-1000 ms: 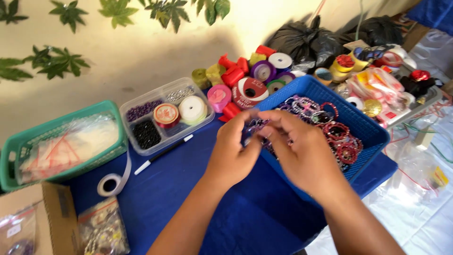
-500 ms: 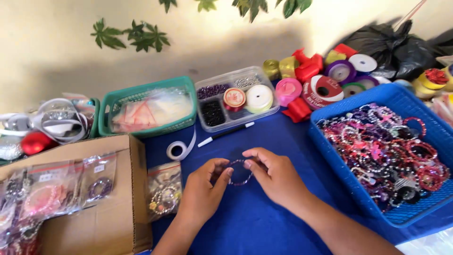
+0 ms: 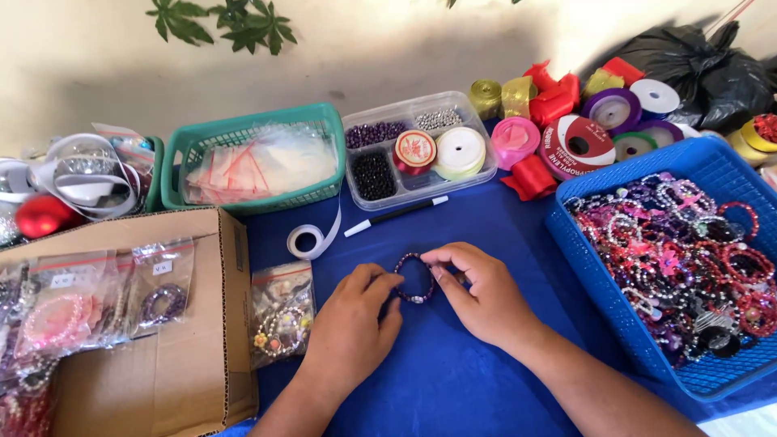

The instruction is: Packaging handmade bead bracelets into small plastic zip bags.

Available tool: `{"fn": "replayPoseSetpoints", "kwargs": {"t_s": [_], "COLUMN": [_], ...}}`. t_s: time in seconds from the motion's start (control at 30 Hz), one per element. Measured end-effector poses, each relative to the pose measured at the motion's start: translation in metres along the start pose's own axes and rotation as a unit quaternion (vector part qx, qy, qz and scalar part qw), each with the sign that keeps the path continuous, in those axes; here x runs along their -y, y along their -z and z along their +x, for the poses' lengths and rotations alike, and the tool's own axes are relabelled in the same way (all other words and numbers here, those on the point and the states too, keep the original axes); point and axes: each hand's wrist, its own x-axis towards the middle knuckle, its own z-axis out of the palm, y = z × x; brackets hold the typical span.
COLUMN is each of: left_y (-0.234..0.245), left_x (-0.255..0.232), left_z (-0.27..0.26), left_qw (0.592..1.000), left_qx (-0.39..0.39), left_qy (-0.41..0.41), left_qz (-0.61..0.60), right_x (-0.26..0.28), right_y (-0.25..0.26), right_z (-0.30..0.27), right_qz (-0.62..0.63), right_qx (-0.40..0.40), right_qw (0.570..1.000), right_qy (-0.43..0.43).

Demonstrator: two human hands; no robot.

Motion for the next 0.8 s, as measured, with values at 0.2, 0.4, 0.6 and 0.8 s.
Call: {"fn": "replayPoseSetpoints", "kwargs": {"t_s": [0.2, 0.4, 0.6, 0.8], "left_y": [-0.007, -0.006, -0.008, -0.012], "left_x": [0.005, 0.004, 0.01, 0.011], "left_z": [-0.005, -0.008, -0.008, -0.007], "left_qw": [0.996, 0.989, 0.989, 0.989], "left_qx": [0.009, 0.044, 0.006, 0.042], "left_qy": [-0.033, -0.04, -0.046, 0.014], "left_qz": [0.084, 0.133, 0.139, 0.145], "right_x": [0.0, -0.005, 0.036, 0.066], "right_y": [-0.001, -0.001, 0.002, -0.055], "right_z": [0.0, 0.009, 0.032, 0.097], "right_qz": [-0.045, -0.043, -0.025, -0.096], "right_qx": [0.003, -0.003, 0.048, 0.033], "right_qw": [0.997, 0.999, 0.998, 0.978], "right_qy": [0.067, -0.001, -0.034, 0.183]}}
